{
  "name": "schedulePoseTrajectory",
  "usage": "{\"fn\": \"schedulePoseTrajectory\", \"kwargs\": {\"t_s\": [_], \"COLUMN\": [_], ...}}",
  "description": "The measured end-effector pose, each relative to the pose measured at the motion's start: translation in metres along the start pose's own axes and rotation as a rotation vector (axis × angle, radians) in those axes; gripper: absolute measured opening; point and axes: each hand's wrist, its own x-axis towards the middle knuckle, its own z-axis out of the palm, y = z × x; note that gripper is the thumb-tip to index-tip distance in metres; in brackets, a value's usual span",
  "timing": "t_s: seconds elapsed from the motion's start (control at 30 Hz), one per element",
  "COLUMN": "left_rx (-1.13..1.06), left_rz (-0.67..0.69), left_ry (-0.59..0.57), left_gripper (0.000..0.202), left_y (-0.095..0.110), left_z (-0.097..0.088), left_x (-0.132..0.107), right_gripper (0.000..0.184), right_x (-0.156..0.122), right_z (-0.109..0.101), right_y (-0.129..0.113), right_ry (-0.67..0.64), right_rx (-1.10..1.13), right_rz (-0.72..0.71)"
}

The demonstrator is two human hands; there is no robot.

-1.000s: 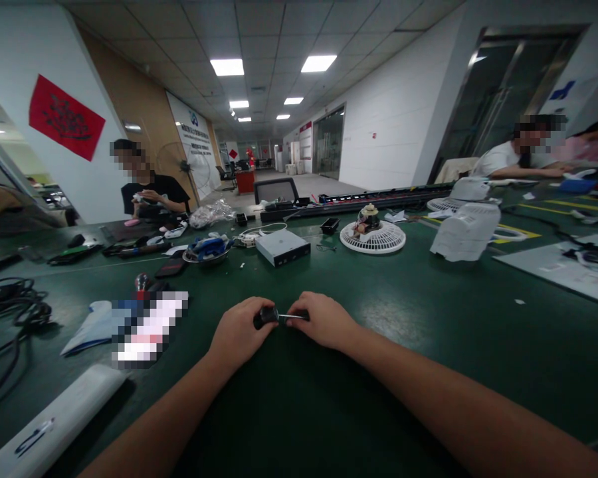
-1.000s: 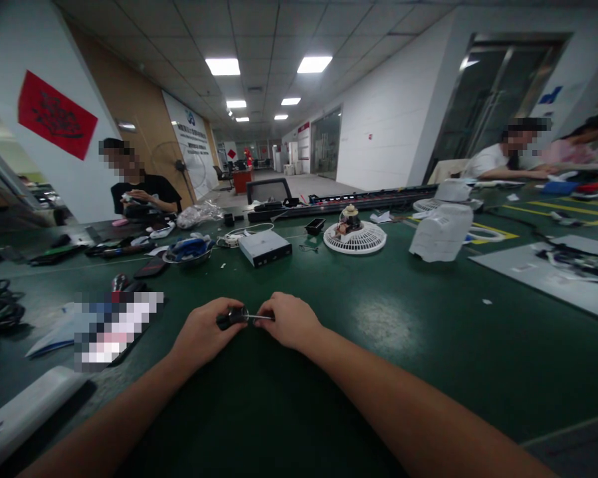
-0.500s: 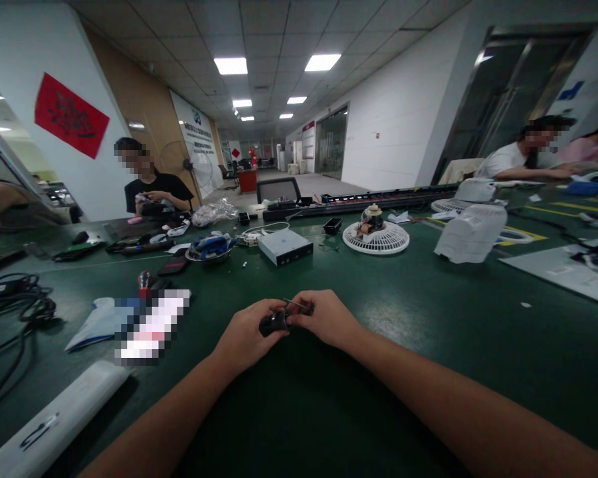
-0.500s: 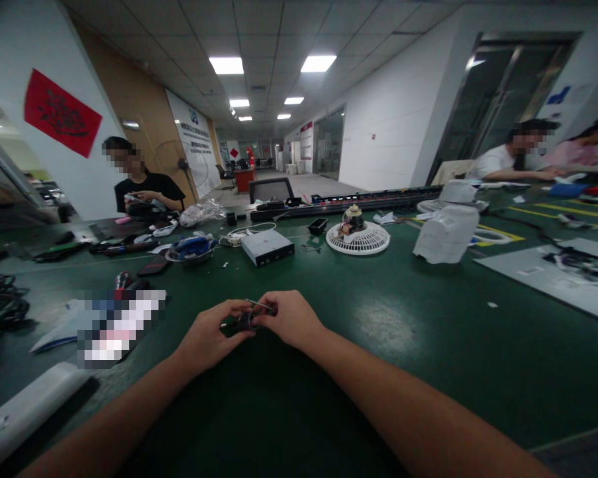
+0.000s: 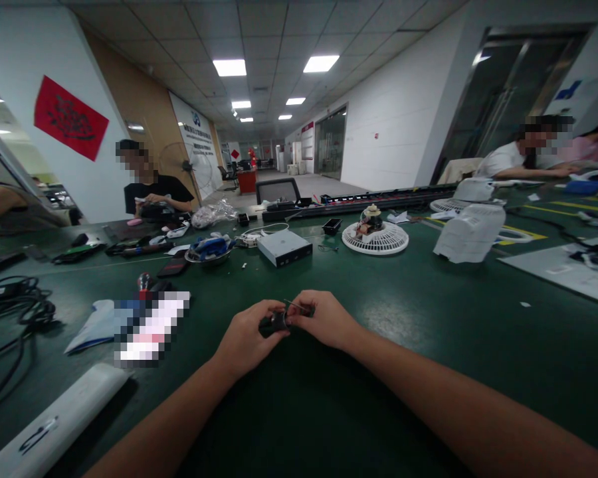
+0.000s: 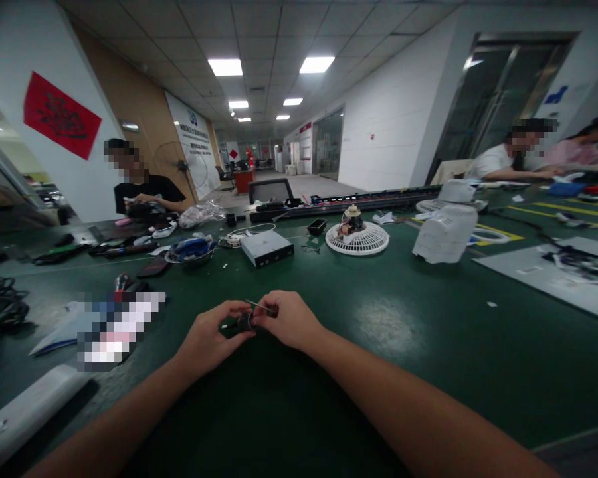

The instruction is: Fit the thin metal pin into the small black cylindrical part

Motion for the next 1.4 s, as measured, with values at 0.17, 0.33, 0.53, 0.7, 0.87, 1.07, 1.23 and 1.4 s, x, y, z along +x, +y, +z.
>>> {"fn": "schedulePoseTrajectory", "kwargs": {"t_s": [0.17,0.33,0.53,0.7,0.87,1.07,1.23,1.4], "left_rx": [-0.055,-0.134,-0.138,-0.121,-0.015,0.009,0.032,0.051], "left_rz": [0.018,-0.021,-0.023,-0.057,-0.167,-0.223,-0.160,-0.126], "left_ry": [0.016,0.045,0.005,0.045,0.101,0.055,-0.019,-0.058], "left_gripper": [0.038,0.037,0.039,0.037,0.035,0.036,0.031,0.030], "left_y": [0.001,0.002,0.002,0.003,0.002,-0.002,-0.002,-0.002], "left_z": [-0.003,-0.004,-0.003,-0.004,-0.004,-0.007,-0.005,-0.003], "left_x": [0.000,0.001,0.000,0.002,0.006,0.005,0.003,0.003], "right_gripper": [0.016,0.026,0.015,0.018,0.016,0.011,0.014,0.017], "right_x": [-0.001,0.003,0.002,-0.001,0.001,0.001,-0.001,-0.001], "right_z": [0.004,0.001,-0.004,-0.003,-0.015,-0.025,-0.019,-0.017], "right_y": [-0.003,0.007,0.004,-0.005,-0.001,0.001,-0.003,-0.002], "right_ry": [0.000,-0.114,-0.139,-0.060,0.026,-0.091,-0.095,-0.223], "right_rx": [0.065,0.169,0.039,-0.007,-0.142,-0.415,-0.579,-0.445], "right_rz": [0.174,0.270,0.153,0.085,0.012,-0.138,-0.118,-0.067]}}
